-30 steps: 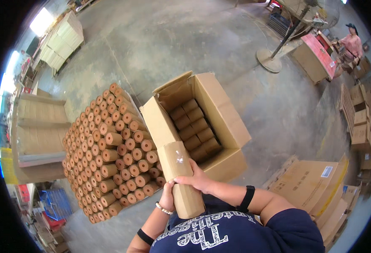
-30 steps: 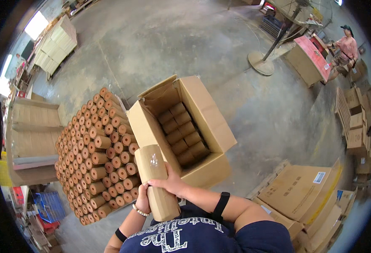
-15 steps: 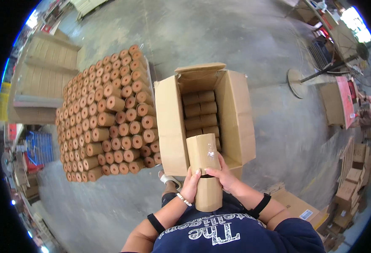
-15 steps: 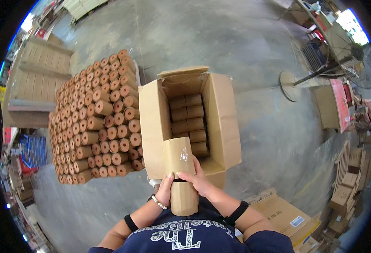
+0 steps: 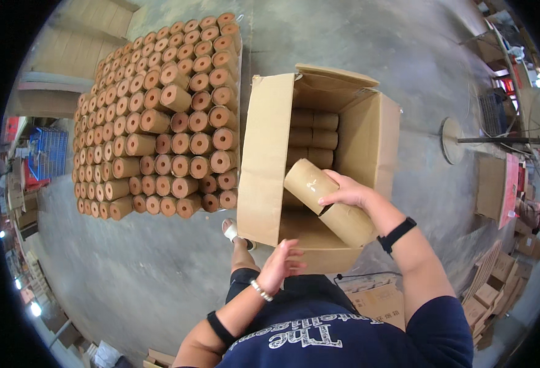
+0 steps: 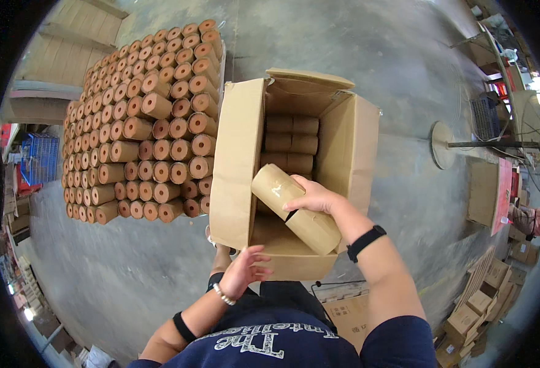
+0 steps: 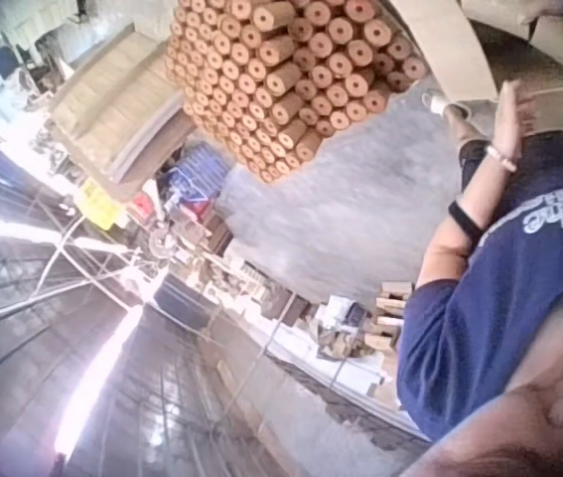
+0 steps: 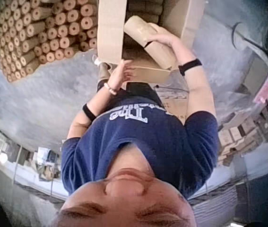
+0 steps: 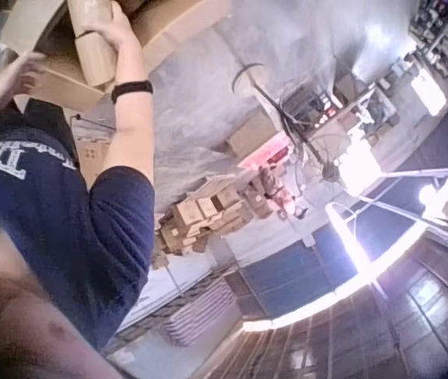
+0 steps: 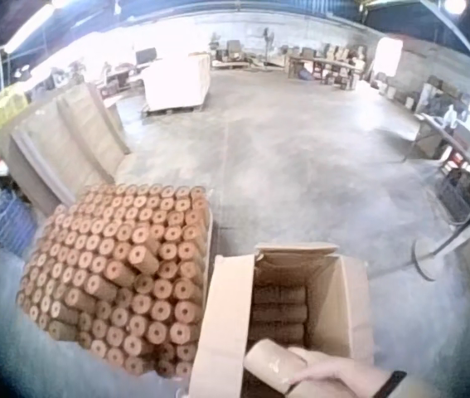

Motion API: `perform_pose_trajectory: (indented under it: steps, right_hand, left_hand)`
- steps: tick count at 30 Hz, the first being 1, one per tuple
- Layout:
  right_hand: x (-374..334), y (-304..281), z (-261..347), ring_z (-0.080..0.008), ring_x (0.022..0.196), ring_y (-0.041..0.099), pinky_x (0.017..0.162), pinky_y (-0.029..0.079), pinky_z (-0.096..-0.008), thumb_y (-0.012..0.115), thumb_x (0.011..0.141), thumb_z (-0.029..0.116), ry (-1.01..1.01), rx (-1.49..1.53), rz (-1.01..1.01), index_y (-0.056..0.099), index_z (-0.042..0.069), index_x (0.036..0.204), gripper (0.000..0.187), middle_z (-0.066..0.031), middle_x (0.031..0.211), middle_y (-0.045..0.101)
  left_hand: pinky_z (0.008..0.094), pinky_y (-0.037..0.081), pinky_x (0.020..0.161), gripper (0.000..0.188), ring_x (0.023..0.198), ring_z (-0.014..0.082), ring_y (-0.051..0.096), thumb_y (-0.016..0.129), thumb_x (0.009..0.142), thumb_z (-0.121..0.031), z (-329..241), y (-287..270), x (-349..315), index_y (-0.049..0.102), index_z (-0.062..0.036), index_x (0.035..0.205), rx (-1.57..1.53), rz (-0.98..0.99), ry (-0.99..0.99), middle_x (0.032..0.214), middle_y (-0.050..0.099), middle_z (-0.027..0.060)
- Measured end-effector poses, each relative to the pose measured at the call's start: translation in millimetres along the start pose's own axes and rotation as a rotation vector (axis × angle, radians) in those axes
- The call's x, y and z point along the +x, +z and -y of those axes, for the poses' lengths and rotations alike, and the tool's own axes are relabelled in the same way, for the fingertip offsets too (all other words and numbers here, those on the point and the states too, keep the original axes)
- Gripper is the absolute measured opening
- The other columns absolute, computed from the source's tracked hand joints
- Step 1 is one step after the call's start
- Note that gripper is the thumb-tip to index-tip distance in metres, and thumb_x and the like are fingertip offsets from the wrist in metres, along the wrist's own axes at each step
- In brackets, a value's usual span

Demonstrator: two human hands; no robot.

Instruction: Packing cylindrical bamboo or wooden components from a large floor stack into a cardboard box.

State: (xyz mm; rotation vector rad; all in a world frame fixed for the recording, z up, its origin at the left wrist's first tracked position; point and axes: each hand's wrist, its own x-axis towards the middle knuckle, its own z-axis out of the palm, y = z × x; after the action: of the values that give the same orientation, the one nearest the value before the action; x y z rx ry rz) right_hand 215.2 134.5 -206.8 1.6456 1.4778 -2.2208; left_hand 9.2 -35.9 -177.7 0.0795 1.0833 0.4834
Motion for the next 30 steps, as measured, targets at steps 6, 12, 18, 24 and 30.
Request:
perform_pose_trajectory:
  steps: [6,12,18,24,30]
  right_hand:
    - [55.1,5.3,-24.2,-0.0307,0.104,0.049,0.087,0.040,-0.0332,0.073,0.051,0.034,0.154,-0.574,0.168,0.032,0.003,0.126,0.091,-0.0205,0.112,0.051]
    - [114.5,40.1,-98.0,-0.0318,0.108,0.046,0.090,0.040,-0.0355,0.074,0.047,0.039,0.093,-0.991,0.283,0.032,0.002,0.128,0.098,-0.0216,0.119,0.046]
    - [155.1,74.3,-150.7,-0.0285,0.103,0.051,0.087,0.042,-0.0346,0.070,0.054,0.041,0.150,-1.191,0.456,0.035,0.010,0.127,0.086,-0.0160,0.116,0.050]
    - [157.5,81.4,-186.0,-0.0296,0.108,0.046,0.091,0.039,-0.0347,0.064,0.065,0.039,-0.359,-0.979,0.093,0.042,0.010,0.122,0.068,-0.0150,0.120,0.047]
    - [164.1,72.3,-198.0,-0.0272,0.114,0.041,0.094,0.034,-0.0338,0.061,0.069,0.038,-0.289,-0.900,0.057,0.041,0.008,0.123,0.064,-0.0148,0.124,0.043]
  left_hand:
    - [0.0299,0.045,0.069,0.056,0.081,0.0202,0.055,0.037,0.086,-0.051,38.9,-70.1,-23.4,0.038,-0.0062,0.119,-0.168,-0.250,0.007,0.102,0.050,0.0109]
    - [0.0331,0.046,0.064,0.048,0.077,0.0240,0.058,0.037,0.086,-0.049,83.9,-108.5,-15.7,0.043,-0.0071,0.109,-0.273,-0.532,-0.046,0.095,0.053,0.0106]
    - [0.0314,0.047,0.064,0.046,0.078,0.0227,0.058,0.040,0.087,-0.043,108.1,-128.5,-4.7,0.042,-0.0042,0.111,-0.253,-0.699,-0.087,0.095,0.052,0.0116]
    - [0.0273,0.046,0.061,0.042,0.073,0.0180,0.057,0.043,0.086,-0.041,121.8,-143.7,17.4,0.048,-0.0030,0.103,-0.265,-0.744,-0.155,0.089,0.055,0.0093]
    - [0.0266,0.045,0.062,0.046,0.073,0.0146,0.057,0.046,0.085,-0.040,140.8,-155.7,36.7,0.046,-0.0013,0.108,-0.219,-0.645,-0.088,0.091,0.057,0.0081]
